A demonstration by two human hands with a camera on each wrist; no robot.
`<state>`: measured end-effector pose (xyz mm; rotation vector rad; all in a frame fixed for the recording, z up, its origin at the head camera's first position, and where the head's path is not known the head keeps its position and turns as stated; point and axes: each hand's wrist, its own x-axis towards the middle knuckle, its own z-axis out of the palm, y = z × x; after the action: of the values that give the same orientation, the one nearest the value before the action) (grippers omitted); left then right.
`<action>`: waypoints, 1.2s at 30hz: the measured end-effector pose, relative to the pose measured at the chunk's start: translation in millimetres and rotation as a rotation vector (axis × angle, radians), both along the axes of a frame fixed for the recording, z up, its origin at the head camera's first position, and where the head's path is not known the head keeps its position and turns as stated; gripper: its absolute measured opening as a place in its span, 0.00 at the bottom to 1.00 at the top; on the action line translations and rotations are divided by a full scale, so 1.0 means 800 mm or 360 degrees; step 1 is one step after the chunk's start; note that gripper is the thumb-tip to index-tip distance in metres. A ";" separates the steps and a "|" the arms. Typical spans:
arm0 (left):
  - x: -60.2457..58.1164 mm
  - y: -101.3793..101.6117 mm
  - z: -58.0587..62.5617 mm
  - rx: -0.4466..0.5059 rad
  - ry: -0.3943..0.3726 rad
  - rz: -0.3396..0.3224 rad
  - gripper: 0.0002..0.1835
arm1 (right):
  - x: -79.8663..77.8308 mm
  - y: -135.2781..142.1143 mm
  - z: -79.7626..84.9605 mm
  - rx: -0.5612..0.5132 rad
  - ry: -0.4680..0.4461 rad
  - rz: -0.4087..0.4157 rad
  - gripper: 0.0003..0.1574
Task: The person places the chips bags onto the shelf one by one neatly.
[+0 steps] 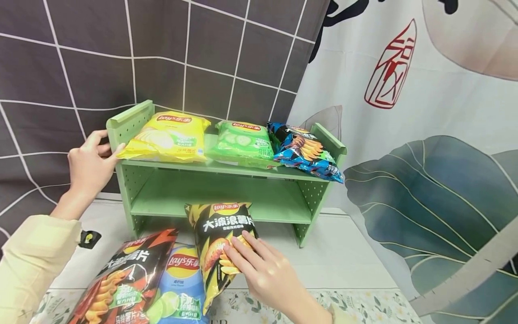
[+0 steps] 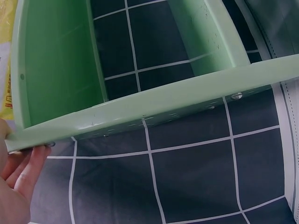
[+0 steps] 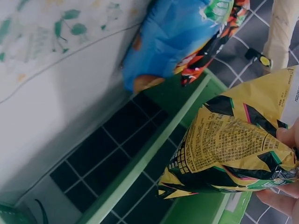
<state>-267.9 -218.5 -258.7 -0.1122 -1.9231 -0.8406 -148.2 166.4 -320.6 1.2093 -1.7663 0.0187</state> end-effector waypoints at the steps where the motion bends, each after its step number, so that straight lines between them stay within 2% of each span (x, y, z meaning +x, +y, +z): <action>1: -0.001 0.000 0.000 0.0001 -0.0006 -0.0002 0.20 | -0.002 -0.003 0.001 -0.0005 0.0008 0.0006 0.23; 10: -0.002 0.002 -0.002 -0.0003 -0.0008 -0.0009 0.19 | -0.025 -0.034 0.009 0.0004 -0.0017 -0.0004 0.23; 23: 0.000 0.002 -0.005 -0.0025 0.0008 0.0016 0.19 | -0.062 -0.062 -0.009 0.0063 0.0020 -0.0039 0.27; 29: 0.001 0.001 -0.003 -0.0020 0.0019 0.0013 0.19 | -0.068 -0.075 -0.012 0.0102 0.0010 -0.0067 0.27; 36: 0.002 -0.001 -0.002 -0.0008 0.0001 0.0020 0.19 | -0.068 -0.089 -0.004 -0.0061 0.0004 -0.0134 0.25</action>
<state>-266.4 -219.3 -260.3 -0.1035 -1.9233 -0.8276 -203.0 95.4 -323.8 1.1064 -1.8053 0.0015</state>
